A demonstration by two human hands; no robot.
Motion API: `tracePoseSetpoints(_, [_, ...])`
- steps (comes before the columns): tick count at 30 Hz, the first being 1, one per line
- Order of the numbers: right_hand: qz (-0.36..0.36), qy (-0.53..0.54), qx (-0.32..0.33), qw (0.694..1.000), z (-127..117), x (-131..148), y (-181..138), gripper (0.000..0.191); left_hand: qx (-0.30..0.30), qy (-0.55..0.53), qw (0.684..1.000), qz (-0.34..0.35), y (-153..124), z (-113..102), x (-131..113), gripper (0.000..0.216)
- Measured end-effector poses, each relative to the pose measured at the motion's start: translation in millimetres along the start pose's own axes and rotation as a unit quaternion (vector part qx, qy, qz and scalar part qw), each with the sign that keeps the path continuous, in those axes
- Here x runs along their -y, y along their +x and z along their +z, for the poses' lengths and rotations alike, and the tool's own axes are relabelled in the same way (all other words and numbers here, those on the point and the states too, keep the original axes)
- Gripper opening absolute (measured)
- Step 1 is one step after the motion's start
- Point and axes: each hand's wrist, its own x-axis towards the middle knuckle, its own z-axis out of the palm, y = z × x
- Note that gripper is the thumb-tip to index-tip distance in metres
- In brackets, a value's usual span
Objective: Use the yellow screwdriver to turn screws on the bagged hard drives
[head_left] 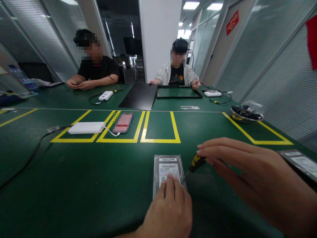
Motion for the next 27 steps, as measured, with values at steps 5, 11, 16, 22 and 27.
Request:
tracePoseSetpoints(5, [0.009,-0.010,-0.002,1.000,1.3,0.9,0.5,0.025,0.001,0.008,1.000,0.003,0.5,0.6,-0.1,0.038])
tracePoseSetpoints(11, [0.002,-0.020,-0.008,1.000,-1.3,2.6,4.2,0.032,0.003,0.004,1.000,0.001,-0.6,0.8,0.0,0.038])
tracePoseSetpoints(16, [0.005,-0.019,-0.002,1.000,-1.2,2.5,4.1,0.031,-0.006,0.008,1.000,0.008,-2.1,3.9,-0.7,0.039])
tracePoseSetpoints(22, [0.004,-0.009,0.008,1.000,0.1,2.2,2.6,0.030,-0.016,0.022,1.000,0.007,-1.0,4.3,-1.3,0.038])
tracePoseSetpoints(27, [-0.008,-0.027,0.006,1.000,-1.3,4.5,4.7,0.033,-0.013,0.026,0.999,0.012,-1.0,4.2,-1.8,0.037])
